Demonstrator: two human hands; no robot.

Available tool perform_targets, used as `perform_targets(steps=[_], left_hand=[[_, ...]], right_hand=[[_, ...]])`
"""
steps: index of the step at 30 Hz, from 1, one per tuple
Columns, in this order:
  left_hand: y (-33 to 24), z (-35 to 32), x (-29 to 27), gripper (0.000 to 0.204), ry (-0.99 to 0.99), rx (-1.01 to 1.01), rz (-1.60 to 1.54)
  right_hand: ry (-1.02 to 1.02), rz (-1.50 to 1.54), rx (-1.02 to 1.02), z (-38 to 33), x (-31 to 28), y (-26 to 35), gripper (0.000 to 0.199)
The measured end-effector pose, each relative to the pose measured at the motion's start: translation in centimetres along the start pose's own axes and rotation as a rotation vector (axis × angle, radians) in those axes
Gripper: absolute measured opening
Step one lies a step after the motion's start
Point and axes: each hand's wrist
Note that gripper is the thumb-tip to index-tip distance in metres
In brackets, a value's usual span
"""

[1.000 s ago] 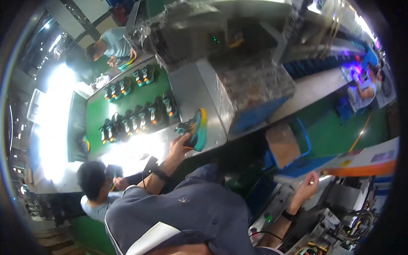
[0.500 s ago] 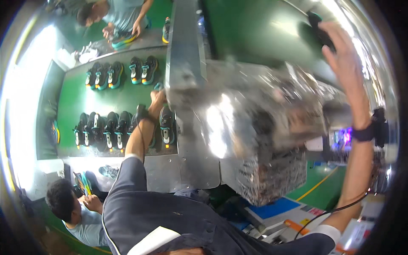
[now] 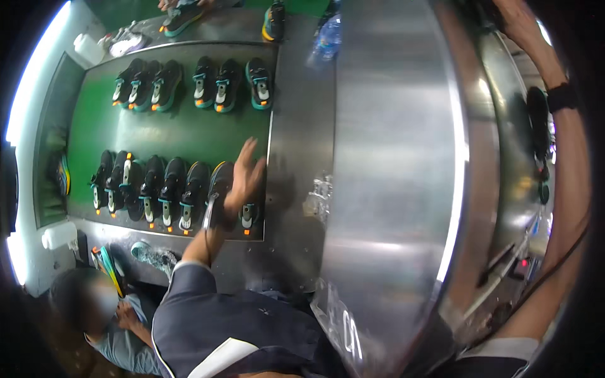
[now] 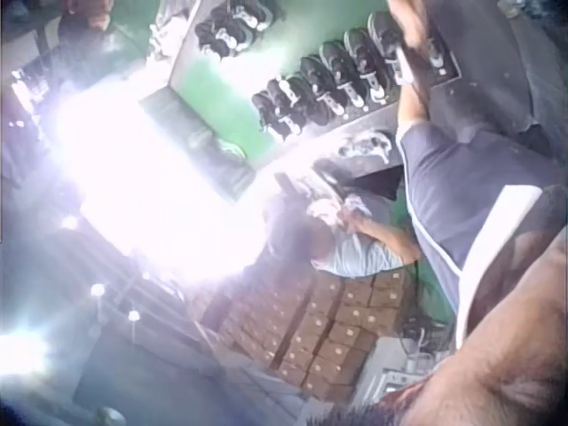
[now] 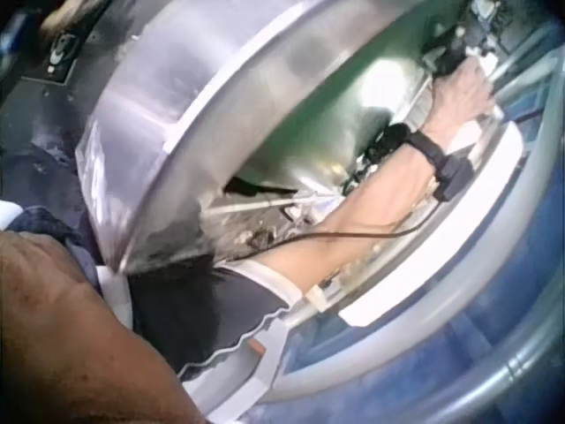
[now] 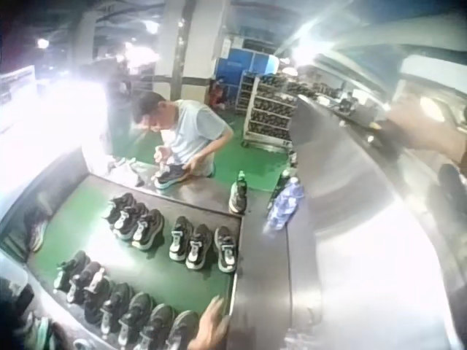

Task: Insert shoes into a heat-press machine and place them on a conveyor belt in a factory setting.

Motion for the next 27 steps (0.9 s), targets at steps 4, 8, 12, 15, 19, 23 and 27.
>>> perform_targets(steps=[4, 8, 12, 15, 19, 23, 27], left_hand=[[-5.5, -12.3, 0.2, 0.021, 0.070, -0.228, -0.331], [-13.5, -18.0, 2.5, 0.017, 0.658, -0.486, -0.547], [-18.8, -20.8, 4.4, 0.013, 1.081, -0.226, -0.746], [-22.2, -20.9, 5.4, 0.016, 1.358, -0.116, -0.742], [-30.3, -21.2, 6.4, 0.032, 1.629, -0.094, -0.811], [-38.9, -23.3, 10.1, 0.075, 1.641, 0.287, -1.109], [-46.5, -27.0, 14.9, 0.087, 1.277, 0.631, -1.230]], right_hand=[[0.089, 0.336, 0.188, -0.9, -0.4, 3.0, 0.039], [-0.176, 0.568, 0.280, -13.5, -4.3, 3.7, 0.032], [-0.173, 0.482, 0.353, -24.1, -5.6, 4.1, 0.034], [-0.020, 0.568, 0.346, -33.8, -10.0, 4.5, 0.037], [-0.091, 0.576, 0.497, -45.0, -18.2, 7.6, 0.035], [0.045, 0.631, 0.723, -56.8, -26.5, 13.7, 0.053], [0.288, 1.024, 1.087, -64.1, -34.8, 21.4, 0.054]])
Point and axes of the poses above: each hand's wrist, its own z-axis towards the middle knuckle, its own x-axis out of the palm, y = z × x, and after that the axes turned 13 degrees about y, right-handed
